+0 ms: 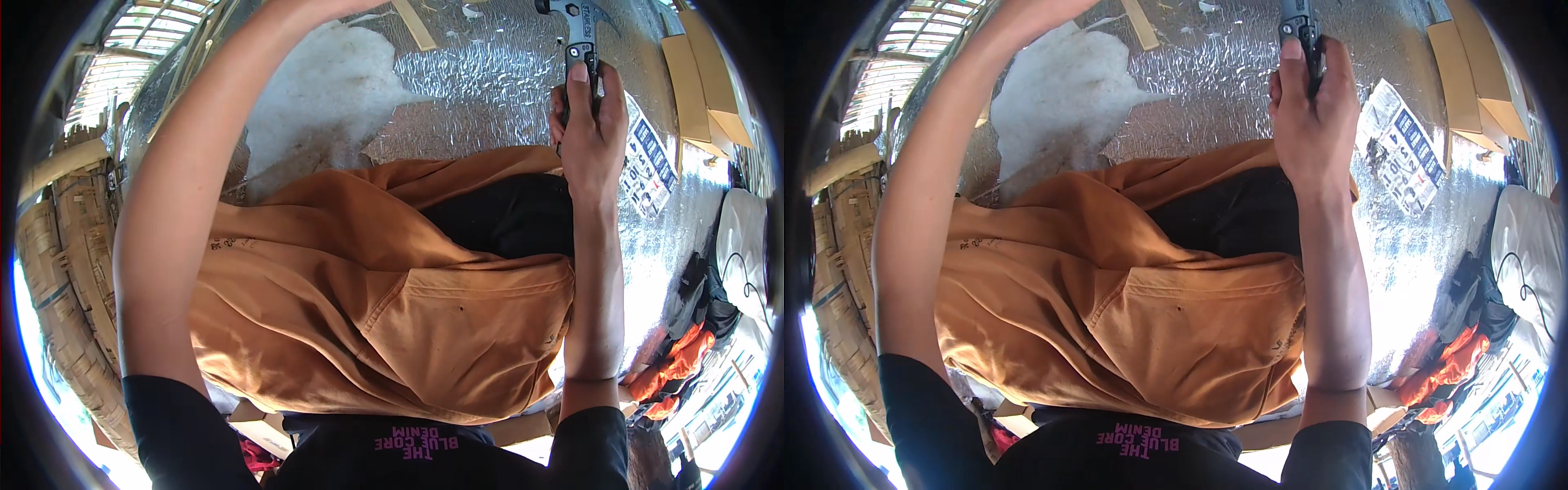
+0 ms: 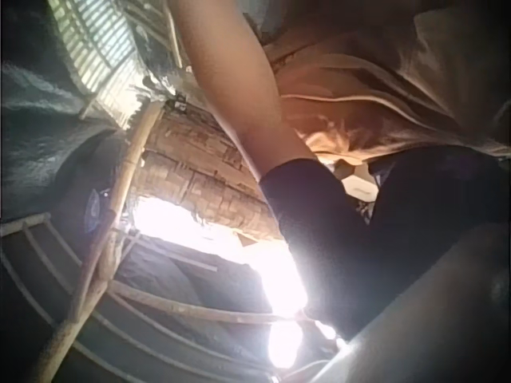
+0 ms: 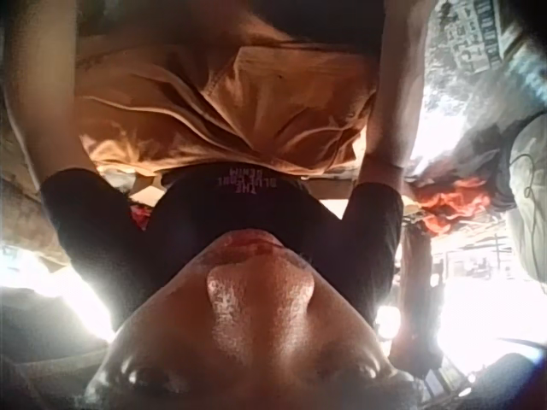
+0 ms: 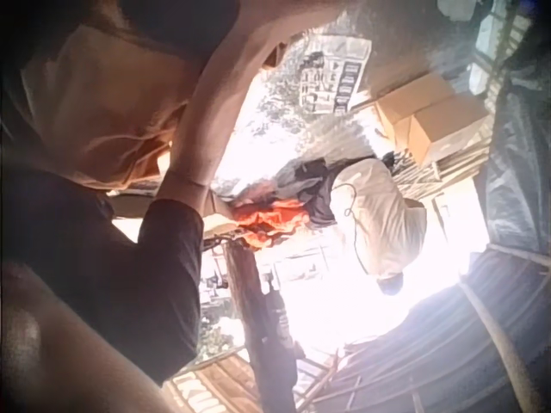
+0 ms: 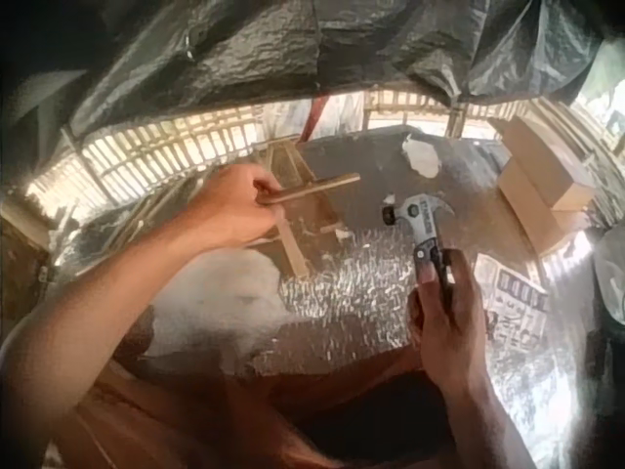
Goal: The person assembles a wooden frame by positioning small slats and securing them with a hammer, then picks up the partially completed structure to check it.
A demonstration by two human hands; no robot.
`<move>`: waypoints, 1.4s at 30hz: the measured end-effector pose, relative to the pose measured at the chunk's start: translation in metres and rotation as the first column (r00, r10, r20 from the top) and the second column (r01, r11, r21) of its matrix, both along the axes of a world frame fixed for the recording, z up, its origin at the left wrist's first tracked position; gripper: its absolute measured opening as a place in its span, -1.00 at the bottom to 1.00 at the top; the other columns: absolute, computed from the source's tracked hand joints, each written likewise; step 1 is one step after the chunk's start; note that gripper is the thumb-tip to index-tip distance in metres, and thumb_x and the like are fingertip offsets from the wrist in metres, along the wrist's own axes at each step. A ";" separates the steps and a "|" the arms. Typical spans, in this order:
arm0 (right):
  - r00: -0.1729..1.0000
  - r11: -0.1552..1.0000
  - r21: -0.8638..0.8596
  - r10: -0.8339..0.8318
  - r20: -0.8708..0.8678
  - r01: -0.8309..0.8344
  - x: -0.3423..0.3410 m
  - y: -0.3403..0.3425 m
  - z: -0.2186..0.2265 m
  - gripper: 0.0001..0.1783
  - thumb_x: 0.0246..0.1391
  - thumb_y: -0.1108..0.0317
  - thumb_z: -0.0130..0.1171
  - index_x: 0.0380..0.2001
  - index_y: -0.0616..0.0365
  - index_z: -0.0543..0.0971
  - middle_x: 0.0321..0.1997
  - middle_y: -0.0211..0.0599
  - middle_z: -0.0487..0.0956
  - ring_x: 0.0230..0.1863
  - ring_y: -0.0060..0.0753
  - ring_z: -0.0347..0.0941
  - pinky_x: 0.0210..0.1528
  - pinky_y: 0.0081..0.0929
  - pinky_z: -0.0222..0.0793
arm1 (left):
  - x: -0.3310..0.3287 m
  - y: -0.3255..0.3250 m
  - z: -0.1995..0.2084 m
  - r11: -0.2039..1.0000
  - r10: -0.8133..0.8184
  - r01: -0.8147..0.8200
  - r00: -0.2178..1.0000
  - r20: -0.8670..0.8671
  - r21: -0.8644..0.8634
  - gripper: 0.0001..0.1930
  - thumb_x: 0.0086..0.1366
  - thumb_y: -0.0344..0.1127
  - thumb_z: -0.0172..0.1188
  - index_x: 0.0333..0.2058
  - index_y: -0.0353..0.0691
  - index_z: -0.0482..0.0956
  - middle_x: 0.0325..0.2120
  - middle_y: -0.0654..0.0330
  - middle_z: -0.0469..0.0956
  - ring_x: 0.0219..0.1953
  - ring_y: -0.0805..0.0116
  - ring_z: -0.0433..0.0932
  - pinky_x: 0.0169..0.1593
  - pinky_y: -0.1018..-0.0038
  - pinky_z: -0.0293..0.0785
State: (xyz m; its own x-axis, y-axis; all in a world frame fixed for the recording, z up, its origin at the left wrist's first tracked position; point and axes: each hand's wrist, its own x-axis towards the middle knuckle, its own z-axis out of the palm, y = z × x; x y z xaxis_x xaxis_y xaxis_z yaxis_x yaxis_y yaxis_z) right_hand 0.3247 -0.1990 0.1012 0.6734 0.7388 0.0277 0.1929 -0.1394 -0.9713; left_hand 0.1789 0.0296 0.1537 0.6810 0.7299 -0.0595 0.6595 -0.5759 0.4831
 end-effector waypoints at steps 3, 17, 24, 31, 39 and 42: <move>1.000 1.000 -0.015 0.012 -0.006 -0.012 0.000 -0.001 0.000 -0.72 0.41 0.18 0.05 -0.20 0.22 0.42 -0.57 -0.47 0.45 -0.59 -0.73 0.34 -0.59 -0.68 0.22 | -0.004 -0.006 0.027 0.993 0.002 -0.002 1.000 0.005 -0.122 -0.66 0.22 -0.30 0.28 -0.08 -0.35 0.63 -0.14 -0.04 0.64 -0.14 0.14 0.60 -0.05 0.28 0.50; 1.000 0.998 -0.062 0.008 0.001 -0.008 -0.002 -0.005 0.004 -0.63 0.43 0.06 0.01 -0.04 0.18 0.42 -0.57 -0.51 0.39 -0.63 -0.77 0.23 -0.61 -0.69 0.12 | -0.024 0.035 0.079 0.979 0.200 -0.197 0.976 0.081 -0.048 -0.66 0.27 -0.46 0.18 0.02 -0.39 0.56 -0.08 0.01 0.56 -0.01 0.26 0.50 0.09 0.39 0.43; 0.999 0.996 -0.083 0.026 -0.039 -0.029 -0.002 -0.004 0.005 -0.62 0.41 0.07 0.04 -0.05 0.21 0.42 -0.58 -0.52 0.41 -0.58 -0.77 0.29 -0.57 -0.69 0.20 | -0.026 0.041 0.082 0.971 0.210 -0.195 0.972 0.105 -0.139 -0.65 0.27 -0.48 0.18 0.03 -0.42 0.54 -0.04 0.01 0.55 0.03 0.28 0.50 0.09 0.44 0.44; 0.999 0.996 -0.079 0.030 0.022 -0.029 -0.002 -0.004 -0.002 -0.63 0.44 0.02 -0.02 -0.05 0.13 0.41 -0.56 -0.51 0.36 -0.67 -0.79 0.16 -0.66 -0.69 0.05 | -0.030 0.046 0.077 0.975 0.174 -0.155 0.978 0.117 -0.157 -0.66 0.28 -0.46 0.18 0.02 -0.44 0.54 -0.06 0.01 0.55 0.00 0.28 0.51 0.08 0.42 0.45; 0.998 0.988 -0.145 0.059 -0.014 -0.060 -0.002 -0.004 0.007 -0.62 0.41 0.05 0.04 -0.11 0.20 0.42 -0.58 -0.53 0.41 -0.58 -0.78 0.30 -0.56 -0.70 0.20 | -0.024 0.027 0.075 0.965 0.208 -0.187 0.972 0.105 -0.186 -0.72 0.24 -0.50 0.20 -0.06 -0.42 0.57 -0.16 0.02 0.55 -0.09 0.29 0.51 0.00 0.46 0.47; 0.998 0.987 -0.151 0.053 -0.016 -0.055 -0.004 -0.003 0.008 -0.64 0.41 0.07 0.03 -0.12 0.20 0.42 -0.58 -0.52 0.41 -0.57 -0.78 0.31 -0.56 -0.69 0.21 | -0.024 0.017 0.070 0.946 0.165 -0.144 0.985 0.050 -0.290 -0.76 0.25 -0.51 0.20 -0.10 -0.39 0.58 -0.21 0.06 0.54 -0.19 0.33 0.49 -0.07 0.47 0.47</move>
State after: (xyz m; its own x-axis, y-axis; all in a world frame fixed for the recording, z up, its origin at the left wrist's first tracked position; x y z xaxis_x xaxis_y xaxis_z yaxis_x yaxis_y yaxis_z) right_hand 0.3210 -0.2023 0.1094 0.6323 0.7689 -0.0952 0.1922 -0.2747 -0.9421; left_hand 0.1551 0.0468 0.2233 0.5712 0.7865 -0.2350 0.6867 -0.3011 0.6617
